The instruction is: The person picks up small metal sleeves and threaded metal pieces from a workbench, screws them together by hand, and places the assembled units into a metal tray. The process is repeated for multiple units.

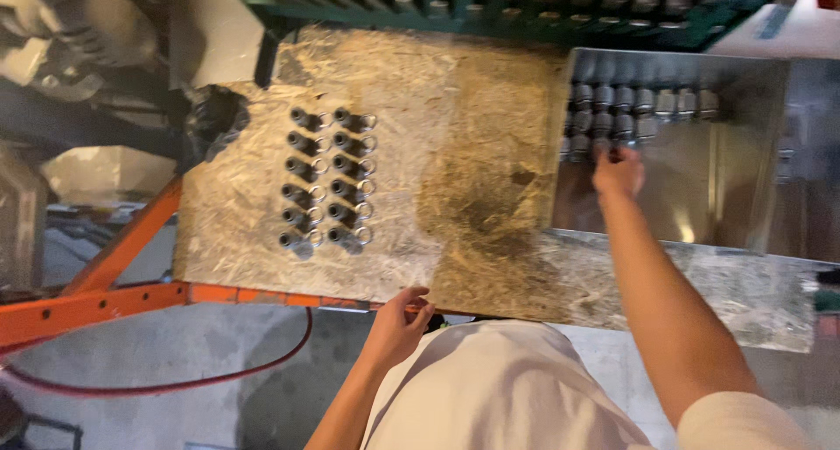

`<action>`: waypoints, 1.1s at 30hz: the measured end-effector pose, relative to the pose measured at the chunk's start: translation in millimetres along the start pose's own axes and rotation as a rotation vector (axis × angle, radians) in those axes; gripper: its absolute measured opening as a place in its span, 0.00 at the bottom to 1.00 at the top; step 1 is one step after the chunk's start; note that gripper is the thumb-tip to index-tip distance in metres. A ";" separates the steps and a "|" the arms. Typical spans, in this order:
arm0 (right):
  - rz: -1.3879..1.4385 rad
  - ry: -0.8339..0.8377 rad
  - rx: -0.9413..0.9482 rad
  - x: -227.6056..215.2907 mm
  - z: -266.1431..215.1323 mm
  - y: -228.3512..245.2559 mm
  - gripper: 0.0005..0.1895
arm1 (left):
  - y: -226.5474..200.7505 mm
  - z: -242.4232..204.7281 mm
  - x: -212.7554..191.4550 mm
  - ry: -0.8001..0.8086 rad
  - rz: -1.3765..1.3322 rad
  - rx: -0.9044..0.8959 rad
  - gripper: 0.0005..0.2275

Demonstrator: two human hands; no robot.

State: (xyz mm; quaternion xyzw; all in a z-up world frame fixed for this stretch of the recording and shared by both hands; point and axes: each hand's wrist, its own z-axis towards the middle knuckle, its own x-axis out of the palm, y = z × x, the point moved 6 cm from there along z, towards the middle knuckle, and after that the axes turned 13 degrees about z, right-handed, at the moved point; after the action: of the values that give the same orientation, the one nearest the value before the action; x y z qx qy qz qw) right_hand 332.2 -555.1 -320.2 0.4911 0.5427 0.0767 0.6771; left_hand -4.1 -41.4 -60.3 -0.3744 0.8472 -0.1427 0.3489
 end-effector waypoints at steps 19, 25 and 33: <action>-0.097 0.934 -0.472 151.4 -488.0 317.7 0.32 | 108.4 121.6 -166.4 -0.791 0.747 0.388 0.01; -0.347 0.879 -0.587 208.9 -514.4 292.6 0.22 | 133.7 157.9 -151.6 -0.605 0.845 0.438 0.07; -0.486 0.859 -0.567 205.2 -506.2 299.7 0.20 | 135.5 147.2 -156.7 -0.318 0.481 0.379 0.13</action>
State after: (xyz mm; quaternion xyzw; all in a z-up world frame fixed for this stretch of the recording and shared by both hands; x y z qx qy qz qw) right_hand 132.6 21.7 -195.1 0.0759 0.8250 0.2540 0.4991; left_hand 100.8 168.4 -157.9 -0.1100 0.8047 -0.1514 0.5635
